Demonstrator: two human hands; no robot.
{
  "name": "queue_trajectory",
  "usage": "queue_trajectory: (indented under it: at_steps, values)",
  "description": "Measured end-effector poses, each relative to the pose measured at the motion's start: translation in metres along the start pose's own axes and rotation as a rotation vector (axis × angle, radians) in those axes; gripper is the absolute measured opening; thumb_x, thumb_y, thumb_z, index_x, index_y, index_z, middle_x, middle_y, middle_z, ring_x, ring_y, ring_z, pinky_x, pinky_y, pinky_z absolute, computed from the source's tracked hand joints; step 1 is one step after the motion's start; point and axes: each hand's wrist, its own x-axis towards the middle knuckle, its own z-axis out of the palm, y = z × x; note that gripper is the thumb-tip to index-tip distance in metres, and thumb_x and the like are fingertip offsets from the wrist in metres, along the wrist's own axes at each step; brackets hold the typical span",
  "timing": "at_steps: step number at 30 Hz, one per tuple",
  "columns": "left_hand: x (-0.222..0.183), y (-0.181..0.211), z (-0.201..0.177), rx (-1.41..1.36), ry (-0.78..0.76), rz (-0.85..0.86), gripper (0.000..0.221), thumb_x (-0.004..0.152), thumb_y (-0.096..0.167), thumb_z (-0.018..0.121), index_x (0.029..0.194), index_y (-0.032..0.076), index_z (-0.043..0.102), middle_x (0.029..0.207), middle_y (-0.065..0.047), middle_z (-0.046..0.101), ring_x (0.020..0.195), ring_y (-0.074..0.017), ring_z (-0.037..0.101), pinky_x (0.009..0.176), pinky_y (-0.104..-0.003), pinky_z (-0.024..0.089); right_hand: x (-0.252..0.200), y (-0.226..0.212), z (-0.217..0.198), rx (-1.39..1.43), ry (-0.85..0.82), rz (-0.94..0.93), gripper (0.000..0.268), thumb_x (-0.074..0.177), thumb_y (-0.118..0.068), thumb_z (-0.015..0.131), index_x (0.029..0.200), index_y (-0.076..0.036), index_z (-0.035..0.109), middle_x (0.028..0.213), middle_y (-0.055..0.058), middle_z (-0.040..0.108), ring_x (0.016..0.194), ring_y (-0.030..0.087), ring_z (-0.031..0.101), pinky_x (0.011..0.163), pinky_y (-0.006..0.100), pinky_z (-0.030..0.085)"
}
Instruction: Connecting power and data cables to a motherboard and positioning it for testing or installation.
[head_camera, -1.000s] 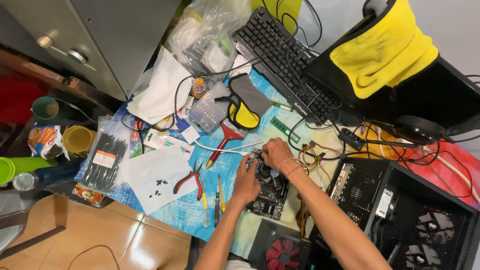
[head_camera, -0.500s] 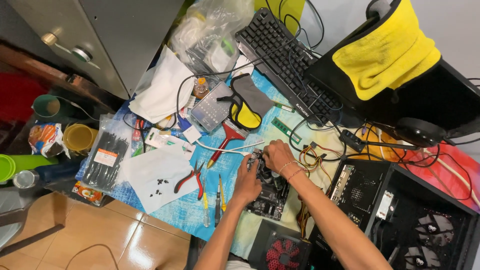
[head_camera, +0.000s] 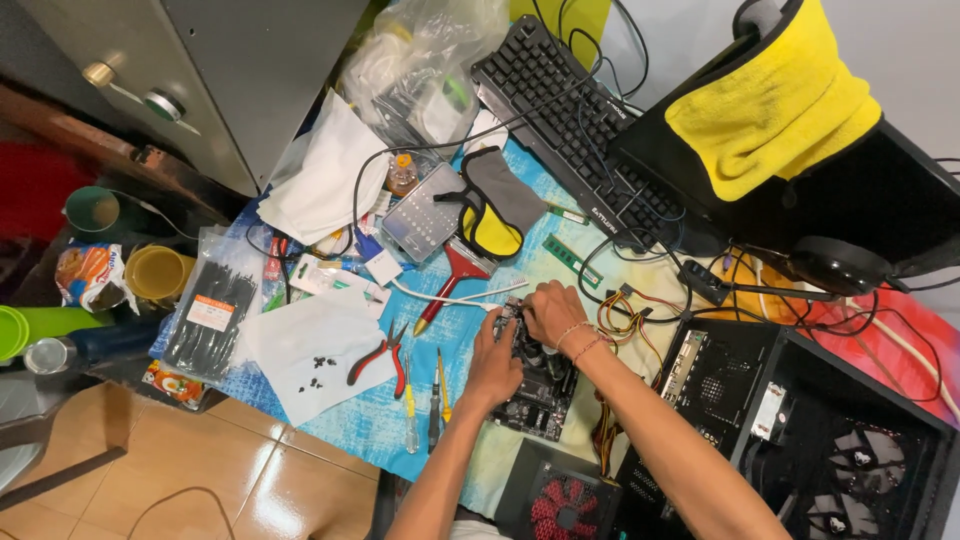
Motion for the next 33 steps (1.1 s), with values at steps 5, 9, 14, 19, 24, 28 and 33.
queue_trajectory:
  at_steps: [5, 9, 14, 19, 24, 28, 33]
  values:
    - [0.001, -0.003, 0.002, 0.004, 0.012, 0.012, 0.068, 0.091, 0.002, 0.056, 0.156, -0.002, 0.038, 0.167, -0.022, 0.009, 0.151, -0.0514, 0.015, 0.116, -0.063, 0.038, 0.002, -0.002, -0.001, -0.047, -0.038, 0.001, 0.017, 0.087, -0.025, 0.064, 0.089, -0.016, 0.079, 0.075, 0.01, 0.065, 0.076, 0.029, 0.064, 0.069, 0.044, 0.052]
    - [-0.001, 0.0, 0.0, 0.025, 0.003, 0.002, 0.068, 0.092, 0.003, 0.056, 0.157, -0.001, 0.037, 0.167, -0.021, 0.008, 0.151, -0.0503, 0.015, 0.117, -0.062, 0.037, 0.001, -0.002, 0.0, -0.051, -0.07, 0.038, 0.019, 0.087, -0.026, 0.062, 0.087, -0.015, 0.078, 0.074, 0.01, 0.069, 0.078, 0.032, 0.068, 0.073, 0.046, 0.052]
    - [0.0, 0.001, 0.001, 0.026, -0.001, -0.008, 0.068, 0.092, 0.004, 0.056, 0.157, 0.0, 0.036, 0.167, -0.021, 0.007, 0.151, -0.0503, 0.013, 0.118, -0.062, 0.035, 0.001, -0.004, 0.002, -0.059, -0.074, 0.014, 0.02, 0.089, -0.026, 0.061, 0.09, -0.016, 0.077, 0.077, 0.01, 0.07, 0.079, 0.031, 0.068, 0.075, 0.046, 0.052]
    - [-0.001, -0.001, 0.002, 0.043, 0.005, -0.001, 0.068, 0.092, 0.004, 0.056, 0.157, 0.0, 0.037, 0.167, -0.021, 0.008, 0.151, -0.0489, 0.014, 0.118, -0.061, 0.036, 0.003, -0.007, 0.008, -0.096, -0.042, 0.0, 0.019, 0.089, -0.024, 0.059, 0.086, -0.015, 0.075, 0.075, 0.01, 0.068, 0.078, 0.031, 0.067, 0.074, 0.045, 0.051]
    - [0.002, -0.003, 0.003, 0.036, -0.006, -0.004, 0.068, 0.092, 0.005, 0.056, 0.158, 0.001, 0.036, 0.168, -0.019, 0.006, 0.152, -0.0481, 0.013, 0.117, -0.062, 0.036, 0.003, -0.011, -0.003, -0.026, -0.029, 0.116, 0.015, 0.087, -0.022, 0.063, 0.09, -0.016, 0.077, 0.077, 0.007, 0.068, 0.081, 0.03, 0.068, 0.077, 0.045, 0.05]
    - [0.001, -0.001, 0.002, 0.04, 0.004, 0.011, 0.067, 0.093, 0.003, 0.055, 0.157, -0.001, 0.035, 0.167, -0.022, 0.006, 0.15, -0.0513, 0.013, 0.116, -0.065, 0.038, 0.007, -0.011, -0.003, 0.006, -0.037, 0.118, 0.017, 0.087, -0.019, 0.062, 0.088, -0.019, 0.079, 0.073, 0.006, 0.069, 0.076, 0.028, 0.067, 0.074, 0.042, 0.049]
    - [0.001, -0.002, 0.004, 0.051, -0.009, -0.006, 0.068, 0.093, 0.004, 0.055, 0.157, 0.0, 0.033, 0.166, -0.02, 0.005, 0.151, -0.0495, 0.014, 0.114, -0.065, 0.042, 0.017, -0.008, 0.001, 0.051, -0.123, 0.178, 0.014, 0.083, -0.017, 0.068, 0.089, -0.016, 0.08, 0.079, 0.009, 0.073, 0.082, 0.032, 0.07, 0.079, 0.045, 0.052]
